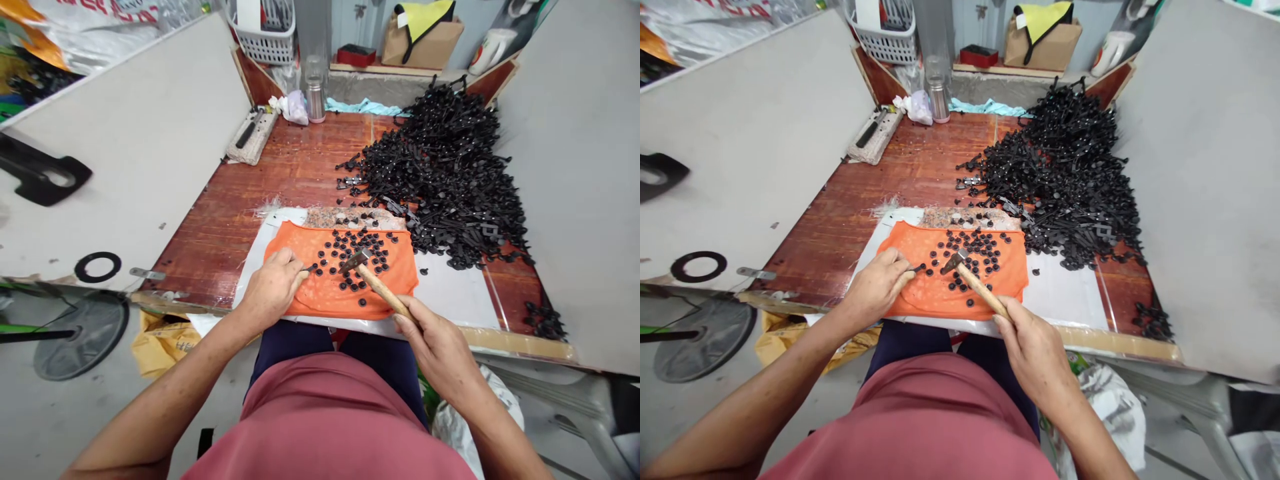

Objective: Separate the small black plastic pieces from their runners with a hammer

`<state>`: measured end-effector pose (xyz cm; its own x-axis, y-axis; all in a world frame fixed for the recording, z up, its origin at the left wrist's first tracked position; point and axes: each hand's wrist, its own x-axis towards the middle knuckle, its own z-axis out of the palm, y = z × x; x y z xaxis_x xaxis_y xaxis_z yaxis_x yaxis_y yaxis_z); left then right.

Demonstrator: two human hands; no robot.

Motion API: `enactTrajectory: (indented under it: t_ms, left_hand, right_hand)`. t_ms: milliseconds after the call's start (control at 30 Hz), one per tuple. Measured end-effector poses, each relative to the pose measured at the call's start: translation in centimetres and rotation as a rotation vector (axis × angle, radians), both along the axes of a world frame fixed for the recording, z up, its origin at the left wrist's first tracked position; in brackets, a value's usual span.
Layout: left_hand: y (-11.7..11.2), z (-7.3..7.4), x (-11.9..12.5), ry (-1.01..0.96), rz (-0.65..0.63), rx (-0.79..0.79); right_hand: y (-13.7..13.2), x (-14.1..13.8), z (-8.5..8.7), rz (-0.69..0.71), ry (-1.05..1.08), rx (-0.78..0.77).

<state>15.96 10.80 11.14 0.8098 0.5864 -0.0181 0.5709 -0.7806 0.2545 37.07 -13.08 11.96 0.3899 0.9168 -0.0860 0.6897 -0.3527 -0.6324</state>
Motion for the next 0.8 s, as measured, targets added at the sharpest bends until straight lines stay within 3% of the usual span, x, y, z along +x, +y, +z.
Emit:
enactTrajectory:
  t_ms: [267, 533, 800]
  left_hand:
    - [-0.3, 0.2, 0.5, -0.017, -0.017, -0.004]
    - [-0.1, 0.1, 0.6, 0.006, -0.027, 0.004]
    - [-0.1, 0.2, 0.9, 0.087, -0.053, 0.075]
  right_hand:
    - [-0.4, 0.1, 0.7, -0.059, 0.147, 0.113]
    - [-0.9, -0.5, 0.6, 0.073, 0.304, -0.124]
    - [-0.7, -0.1, 0.1, 0.034, 0.058, 0.029]
